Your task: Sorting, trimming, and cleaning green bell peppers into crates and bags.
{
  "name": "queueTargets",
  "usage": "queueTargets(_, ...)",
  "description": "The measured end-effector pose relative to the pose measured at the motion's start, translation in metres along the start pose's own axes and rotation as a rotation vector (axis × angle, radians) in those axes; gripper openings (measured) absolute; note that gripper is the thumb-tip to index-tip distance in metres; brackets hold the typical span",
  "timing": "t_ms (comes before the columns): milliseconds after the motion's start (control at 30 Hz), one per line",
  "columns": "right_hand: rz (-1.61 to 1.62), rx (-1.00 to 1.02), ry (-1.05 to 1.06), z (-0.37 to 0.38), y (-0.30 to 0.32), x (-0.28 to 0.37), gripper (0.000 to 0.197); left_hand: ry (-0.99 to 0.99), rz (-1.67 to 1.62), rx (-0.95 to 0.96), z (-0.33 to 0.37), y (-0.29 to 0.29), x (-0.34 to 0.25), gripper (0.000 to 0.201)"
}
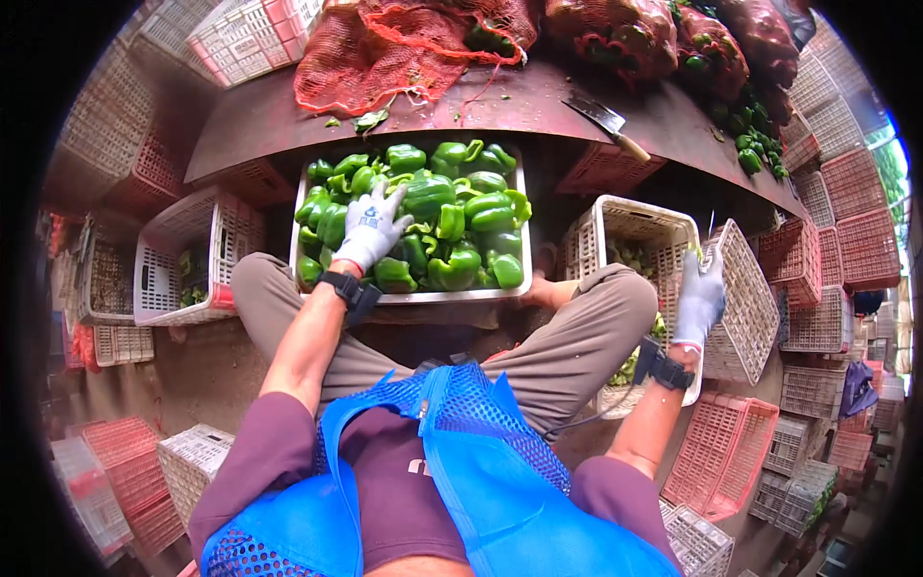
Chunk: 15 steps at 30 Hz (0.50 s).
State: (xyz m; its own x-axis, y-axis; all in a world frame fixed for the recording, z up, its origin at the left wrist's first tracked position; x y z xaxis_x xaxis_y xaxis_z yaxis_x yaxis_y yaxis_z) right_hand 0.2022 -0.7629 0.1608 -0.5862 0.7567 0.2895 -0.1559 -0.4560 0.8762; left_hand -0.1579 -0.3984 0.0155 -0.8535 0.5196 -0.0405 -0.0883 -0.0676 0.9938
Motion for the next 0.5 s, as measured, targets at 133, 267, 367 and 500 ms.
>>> queueTargets(133,0.007,0.125,-0.129,-0.015,-0.021,-0.065,0.053,0.021,-0.213,-0.23,0.009,0.04,-0.032,0.053)
queueTargets(267,0.313,0.022,0.111,-0.01,-0.044,0.043,0.037,-0.027,-0.22,-0.09,0.019,0.003,-0.085,0.054)
queueTargets(367,0.666,0.174,0.12,-0.014,-0.087,0.12,0.033,0.015,-0.183,-0.039,0.02,-0.043,-0.092,0.06)
queueTargets(500,0.872,0.37,0.115,-0.025,-0.127,0.186,0.032,-0.003,-0.22,-0.036,0.023,-0.041,-0.09,0.06)
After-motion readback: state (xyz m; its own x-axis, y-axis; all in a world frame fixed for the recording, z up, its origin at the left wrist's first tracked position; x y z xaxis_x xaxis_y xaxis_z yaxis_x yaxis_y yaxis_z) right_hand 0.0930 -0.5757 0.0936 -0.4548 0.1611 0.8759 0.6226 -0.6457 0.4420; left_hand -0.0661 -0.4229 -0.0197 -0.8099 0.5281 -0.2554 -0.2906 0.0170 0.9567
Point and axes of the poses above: each hand's wrist, its own z-axis towards the middle knuckle, its own y-axis out of the back of the hand, x = y × z, the point moved 9 cm from there along z, towards the middle knuckle, and after that the axes turned 12 degrees about y, right-handed, at the moved point
